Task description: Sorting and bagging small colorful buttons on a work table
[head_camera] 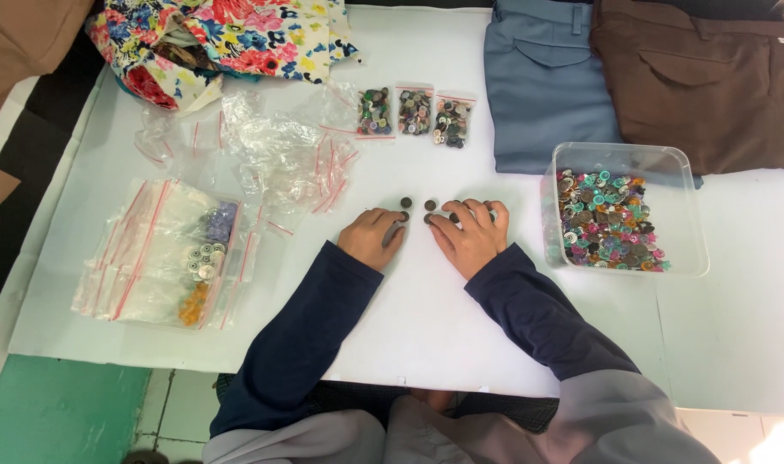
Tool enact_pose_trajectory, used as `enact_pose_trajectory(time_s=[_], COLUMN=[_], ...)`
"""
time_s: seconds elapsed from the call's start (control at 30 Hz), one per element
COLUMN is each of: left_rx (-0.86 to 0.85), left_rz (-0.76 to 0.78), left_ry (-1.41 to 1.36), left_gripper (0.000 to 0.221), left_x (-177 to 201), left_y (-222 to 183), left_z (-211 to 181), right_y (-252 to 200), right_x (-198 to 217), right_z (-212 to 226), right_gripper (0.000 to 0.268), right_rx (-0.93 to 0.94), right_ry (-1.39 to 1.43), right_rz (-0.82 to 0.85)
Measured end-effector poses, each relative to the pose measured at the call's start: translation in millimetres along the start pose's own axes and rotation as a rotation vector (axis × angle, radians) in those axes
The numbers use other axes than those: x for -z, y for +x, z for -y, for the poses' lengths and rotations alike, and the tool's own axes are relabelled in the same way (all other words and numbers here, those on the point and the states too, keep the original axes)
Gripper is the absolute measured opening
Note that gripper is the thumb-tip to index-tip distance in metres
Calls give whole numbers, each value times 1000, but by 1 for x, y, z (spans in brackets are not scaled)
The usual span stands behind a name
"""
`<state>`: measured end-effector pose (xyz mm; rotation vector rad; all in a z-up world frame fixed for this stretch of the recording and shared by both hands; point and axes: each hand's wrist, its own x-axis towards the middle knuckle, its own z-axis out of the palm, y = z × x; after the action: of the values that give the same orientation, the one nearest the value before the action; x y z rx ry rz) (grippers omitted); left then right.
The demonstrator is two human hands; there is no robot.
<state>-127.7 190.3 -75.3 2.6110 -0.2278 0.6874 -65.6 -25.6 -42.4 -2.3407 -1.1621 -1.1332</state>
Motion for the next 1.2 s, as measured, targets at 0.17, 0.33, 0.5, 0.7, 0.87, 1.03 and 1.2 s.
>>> enact_pose_trajectory(time_s=[0.17,0.33,0.5,0.7,0.87,1.03,1.2], left_rx=[7,-51,-344,-434,-584,-451,-326], left_rz=[-9,-92,-348,-309,-274,295,531], left_ry=[5,-11,150,-152,-277,-106,233], left_gripper=[20,21,27,28,39,65,73], left_x=[2,2,6,1,-33,-142,-171], left_y=[0,2,16,65,119,144,160], left_z=[-2,-6,-31,-114,-195,-210,-226], right_y=[-3,-7,-5,16,-25,-61,-83], right_x=[-2,1,23,135,141,124,94], right_z=[-1,-2,-8,-58,-148,-199,-215], right_gripper=[8,13,21,23,39,94,124], right_rx=[0,-13,-142,-311,-402,-543,-584], right_ry=[-5,22,262,333,245,420,387], right_rz=[-8,-23,-99,-124,222,695,802])
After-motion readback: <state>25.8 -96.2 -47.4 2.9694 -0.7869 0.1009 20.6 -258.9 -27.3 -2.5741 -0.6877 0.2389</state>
